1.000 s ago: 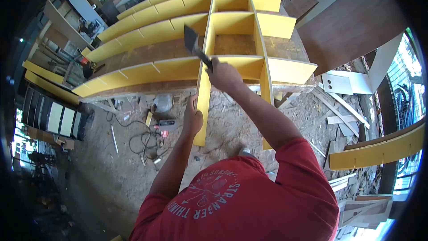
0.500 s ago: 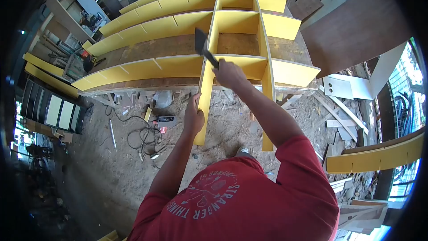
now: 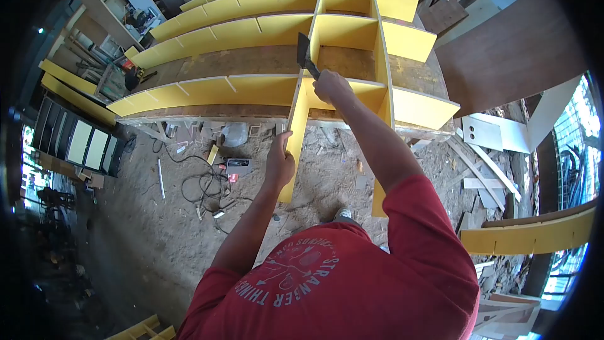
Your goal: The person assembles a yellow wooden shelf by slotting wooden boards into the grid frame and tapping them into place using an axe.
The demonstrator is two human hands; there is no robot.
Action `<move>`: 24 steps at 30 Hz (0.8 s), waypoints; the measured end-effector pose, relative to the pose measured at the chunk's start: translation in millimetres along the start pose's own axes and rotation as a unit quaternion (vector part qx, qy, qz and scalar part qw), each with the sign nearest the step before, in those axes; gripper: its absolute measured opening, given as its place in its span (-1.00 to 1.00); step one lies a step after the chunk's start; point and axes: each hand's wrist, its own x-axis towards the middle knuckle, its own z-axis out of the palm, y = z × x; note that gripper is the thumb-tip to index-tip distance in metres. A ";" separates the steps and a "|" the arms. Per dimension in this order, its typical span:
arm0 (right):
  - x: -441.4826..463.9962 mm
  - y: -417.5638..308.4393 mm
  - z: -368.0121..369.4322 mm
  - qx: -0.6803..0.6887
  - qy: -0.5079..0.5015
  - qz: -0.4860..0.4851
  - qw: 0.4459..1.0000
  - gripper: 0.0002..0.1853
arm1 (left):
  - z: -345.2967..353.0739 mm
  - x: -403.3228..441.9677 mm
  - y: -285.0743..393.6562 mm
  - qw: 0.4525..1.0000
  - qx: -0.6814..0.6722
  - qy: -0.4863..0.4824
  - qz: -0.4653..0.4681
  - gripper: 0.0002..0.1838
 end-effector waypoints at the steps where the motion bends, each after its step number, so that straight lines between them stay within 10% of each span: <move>1: -0.1 -1.4 -2.6 0.011 0.026 -0.012 1.000 -0.57 | 0.2 2.0 -0.7 1.000 0.004 0.002 -0.002 -0.35; 7: -28.7 -27.8 -13.5 0.072 0.196 -0.048 0.977 -0.60 | 1.4 -0.4 1.6 1.000 -0.002 0.004 -0.011 -0.35; 12: -18.8 15.3 25.0 -0.046 0.024 0.018 0.998 -0.62 | 3.0 -0.2 -3.0 1.000 -0.001 0.008 0.017 -0.35; 24: -32.8 2.7 13.4 -0.024 0.032 -0.001 0.999 -0.62 | 3.3 0.8 -0.4 1.000 -0.016 -0.004 -0.019 -0.34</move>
